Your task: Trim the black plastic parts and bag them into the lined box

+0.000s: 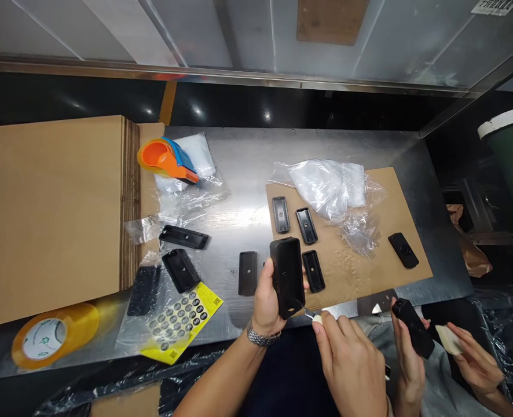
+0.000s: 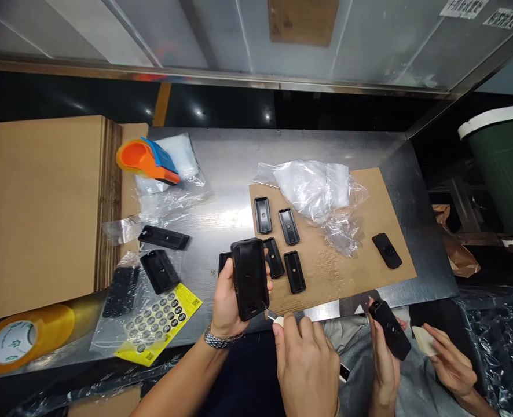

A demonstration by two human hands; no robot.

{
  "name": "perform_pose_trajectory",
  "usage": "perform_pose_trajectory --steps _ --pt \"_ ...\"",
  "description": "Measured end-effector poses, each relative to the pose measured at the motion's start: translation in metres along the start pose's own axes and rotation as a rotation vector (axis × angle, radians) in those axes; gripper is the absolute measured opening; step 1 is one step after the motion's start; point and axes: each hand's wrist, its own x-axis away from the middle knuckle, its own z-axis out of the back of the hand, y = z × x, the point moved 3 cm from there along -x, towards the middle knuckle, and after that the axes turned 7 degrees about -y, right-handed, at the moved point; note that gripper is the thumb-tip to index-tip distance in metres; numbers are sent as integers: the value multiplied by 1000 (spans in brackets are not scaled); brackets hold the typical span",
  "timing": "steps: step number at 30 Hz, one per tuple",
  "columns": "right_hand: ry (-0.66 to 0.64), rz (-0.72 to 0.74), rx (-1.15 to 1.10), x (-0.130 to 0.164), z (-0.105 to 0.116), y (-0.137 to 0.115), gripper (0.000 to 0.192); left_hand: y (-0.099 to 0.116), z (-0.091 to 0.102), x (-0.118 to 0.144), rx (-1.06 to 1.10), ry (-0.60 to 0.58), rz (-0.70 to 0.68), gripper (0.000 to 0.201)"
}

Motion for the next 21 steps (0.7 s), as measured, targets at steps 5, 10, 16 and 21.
perform_pose_trajectory --steps 5,10,16,21 --pt "-64 -102 -363 -7 -15 6 30 -3 3 -6 71 40 85 45" --pt "-229 -159 -738 -23 -40 -3 22 -16 12 1 96 55 129 43" --pt "-223 -78 -830 -28 -61 -4 20 -22 56 0 -53 191 199 48" --pt "-142 -338 -667 -26 -109 21 34 -34 111 1 -390 259 223 44"
